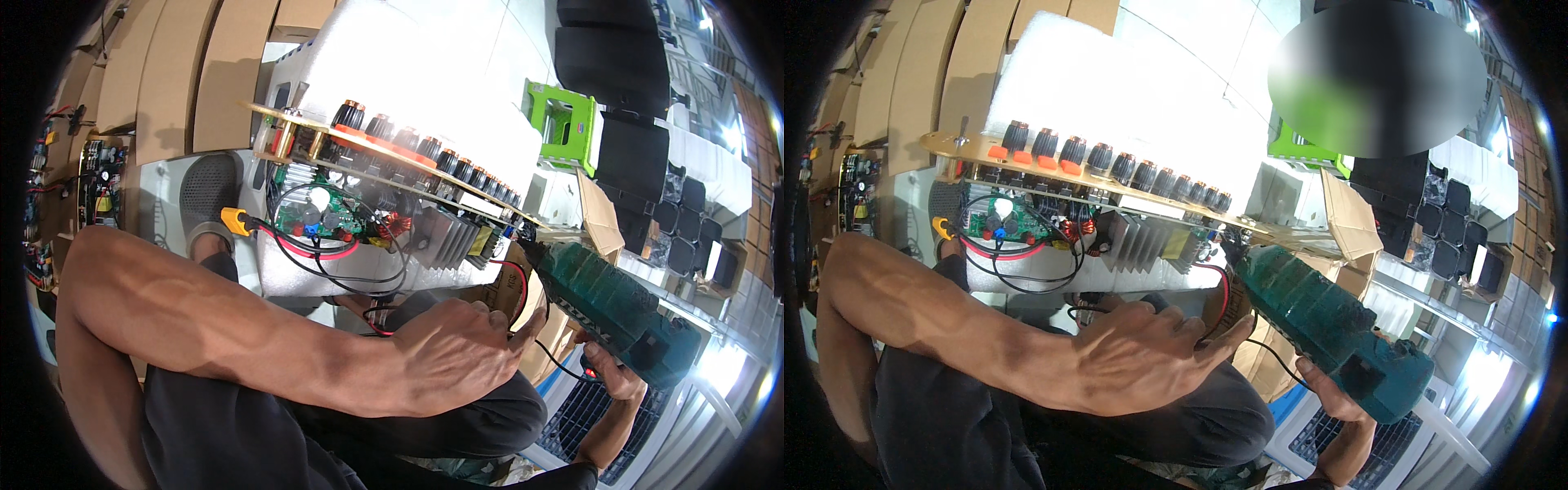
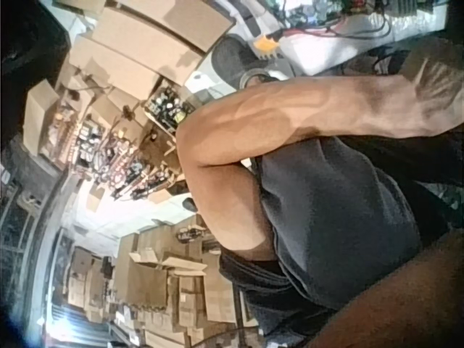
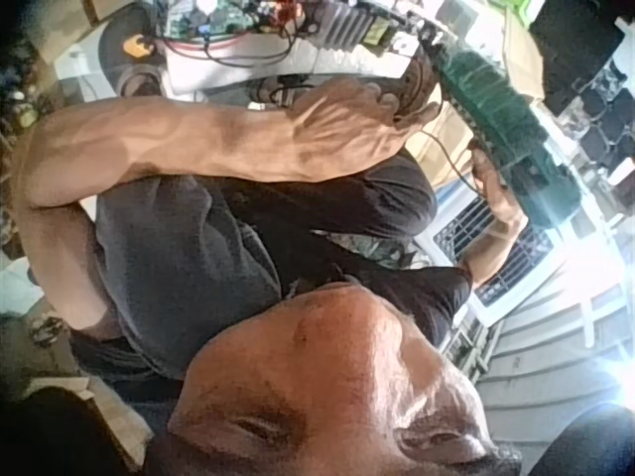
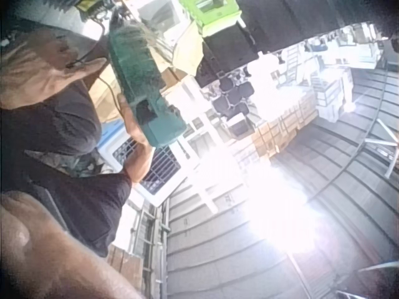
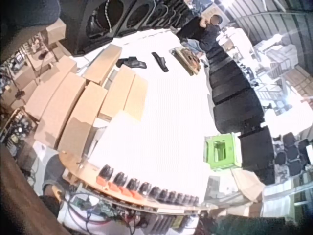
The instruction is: The person sits on the floor and uses a hot glue gun to apply adhesive to wires and components on a circuit board. They then manually press and adjust the wires to secure them in place.
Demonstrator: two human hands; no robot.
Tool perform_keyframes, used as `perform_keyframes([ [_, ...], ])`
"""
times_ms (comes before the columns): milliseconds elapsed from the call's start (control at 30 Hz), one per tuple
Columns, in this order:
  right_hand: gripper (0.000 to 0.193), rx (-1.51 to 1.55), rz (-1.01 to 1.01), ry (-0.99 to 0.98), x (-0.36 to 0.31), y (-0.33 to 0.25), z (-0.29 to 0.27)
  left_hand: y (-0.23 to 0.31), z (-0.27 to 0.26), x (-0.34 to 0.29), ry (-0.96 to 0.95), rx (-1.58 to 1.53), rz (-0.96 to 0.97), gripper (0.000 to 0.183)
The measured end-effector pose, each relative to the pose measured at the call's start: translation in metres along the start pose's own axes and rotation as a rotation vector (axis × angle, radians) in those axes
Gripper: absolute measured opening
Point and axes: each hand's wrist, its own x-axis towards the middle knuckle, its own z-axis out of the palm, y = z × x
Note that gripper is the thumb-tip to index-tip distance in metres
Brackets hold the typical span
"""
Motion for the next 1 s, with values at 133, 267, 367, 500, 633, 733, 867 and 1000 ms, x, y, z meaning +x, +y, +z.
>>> perform_keyframes([
  [133,0.033,0.1,0.079,0.061,-0.01,-0.001,-0.003,0.0,-0.003,-0.001,-0.006,0.016,0.011,0.064],
  [267,0.035,0.147,0.085,0.108,-0.01,0.0,-0.002,-0.001,-0.002,-0.001,-0.026,0.006,0.011,0.065],
  [367,0.037,0.106,0.084,0.055,-0.008,0.004,-0.003,-0.001,-0.003,-0.001,-0.059,-0.004,0.01,0.064],
  [500,0.04,0.03,0.083,-0.027,-0.009,0.009,-0.008,0.0,-0.002,0.001,-0.078,0.068,0.034,0.062],
  [633,0.044,0.241,0.083,0.089,-0.012,0.01,-0.006,0.0,-0.003,0.001,-0.084,0.045,0.021,0.061],
  [733,0.047,0.409,0.177,0.115,-0.009,0.0,-0.005,0.0,-0.003,0.001,-0.087,-0.016,-0.005,0.061],
  [867,0.047,0.521,0.243,0.121,-0.005,-0.008,0.0,-0.003,0.0,0.0,-0.024,-0.042,0.014,0.056],
  [1000,0.047,0.541,0.283,0.083,-0.003,-0.009,0.003,-0.001,0.0,0.001,-0.043,-0.032,0.009,0.057],
])
